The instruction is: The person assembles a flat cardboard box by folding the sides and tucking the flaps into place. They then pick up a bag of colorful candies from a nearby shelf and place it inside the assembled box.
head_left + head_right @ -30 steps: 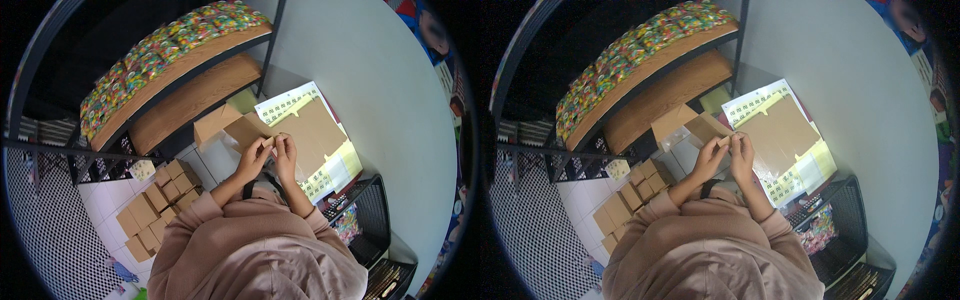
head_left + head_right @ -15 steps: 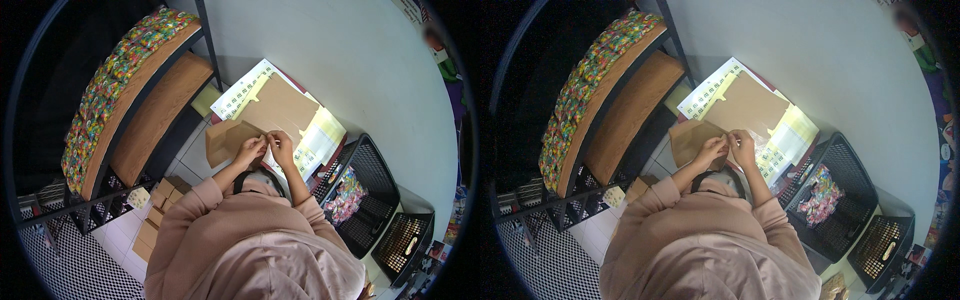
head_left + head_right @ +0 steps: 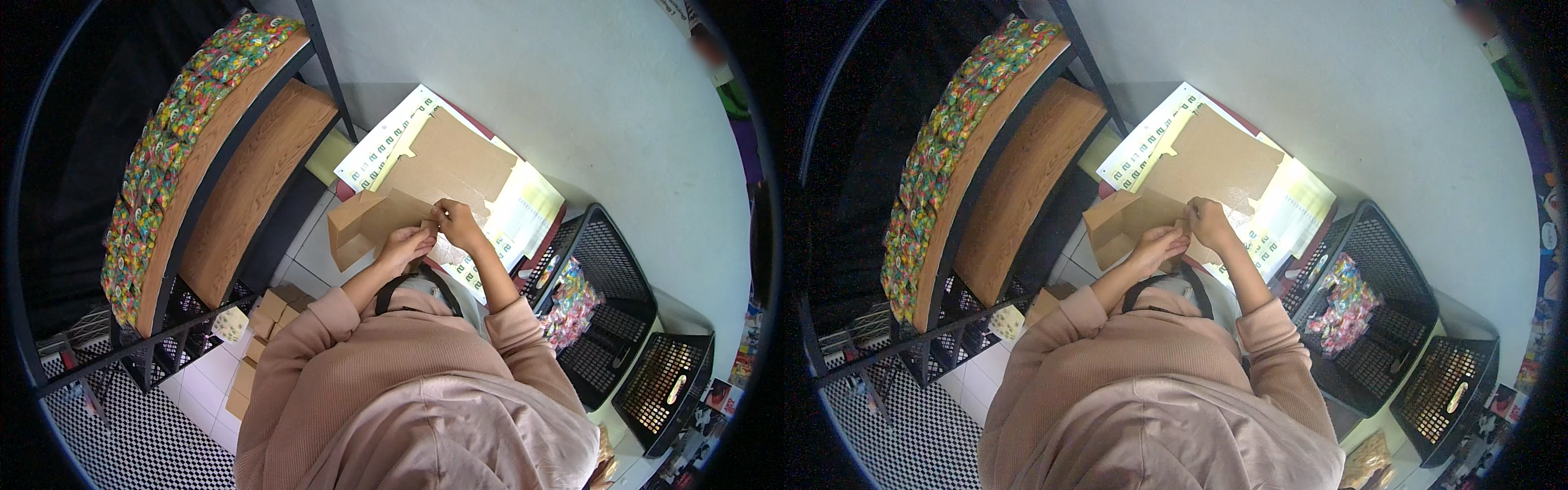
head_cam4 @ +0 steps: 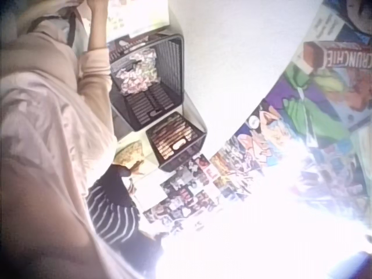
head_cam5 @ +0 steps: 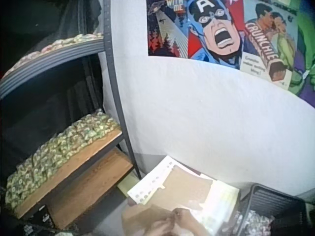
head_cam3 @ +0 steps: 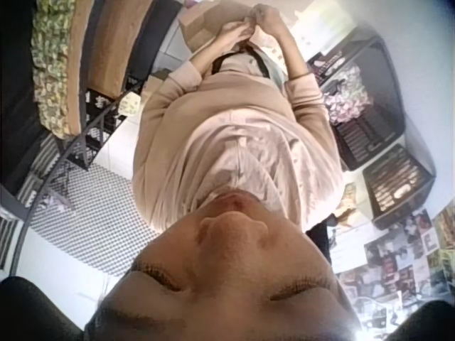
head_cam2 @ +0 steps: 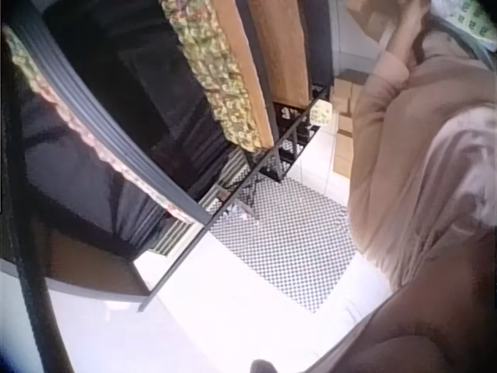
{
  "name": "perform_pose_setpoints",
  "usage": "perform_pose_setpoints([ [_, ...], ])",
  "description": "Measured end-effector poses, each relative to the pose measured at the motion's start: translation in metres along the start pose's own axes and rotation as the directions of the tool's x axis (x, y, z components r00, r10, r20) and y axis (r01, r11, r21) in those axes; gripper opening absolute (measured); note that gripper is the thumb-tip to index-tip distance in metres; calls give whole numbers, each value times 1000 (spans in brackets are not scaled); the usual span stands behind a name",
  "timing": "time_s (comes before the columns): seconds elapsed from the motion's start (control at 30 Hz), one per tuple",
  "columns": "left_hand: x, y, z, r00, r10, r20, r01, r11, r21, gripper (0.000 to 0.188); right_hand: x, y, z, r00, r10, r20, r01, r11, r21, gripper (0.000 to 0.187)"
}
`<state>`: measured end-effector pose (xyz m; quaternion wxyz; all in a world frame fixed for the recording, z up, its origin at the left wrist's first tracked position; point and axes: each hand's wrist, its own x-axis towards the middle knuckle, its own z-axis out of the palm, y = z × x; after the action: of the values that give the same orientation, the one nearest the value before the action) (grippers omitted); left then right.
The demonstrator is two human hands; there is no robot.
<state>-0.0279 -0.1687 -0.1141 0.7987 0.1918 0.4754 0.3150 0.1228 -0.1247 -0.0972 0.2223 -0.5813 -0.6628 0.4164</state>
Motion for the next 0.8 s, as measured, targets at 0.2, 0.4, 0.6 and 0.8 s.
perform_pose_setpoints([
  [0.2,3,-2,1,996,77,-37,-76,996,40,26,0,0,-2,1000,-16,21,16,1000,0,19],
  [0.4,1,-4,4,986,152,-67,-148,987,71,21,-4,7,0,999,-42,-3,43,998,45,19],
  [0.6,-10,0,10,933,352,-71,-340,929,144,16,-21,-34,-15,995,-63,-71,68,995,70,14],
  [0.8,-32,37,36,673,740,-16,-732,669,132,13,-40,-91,-38,834,-470,-291,483,875,-27,10],
])
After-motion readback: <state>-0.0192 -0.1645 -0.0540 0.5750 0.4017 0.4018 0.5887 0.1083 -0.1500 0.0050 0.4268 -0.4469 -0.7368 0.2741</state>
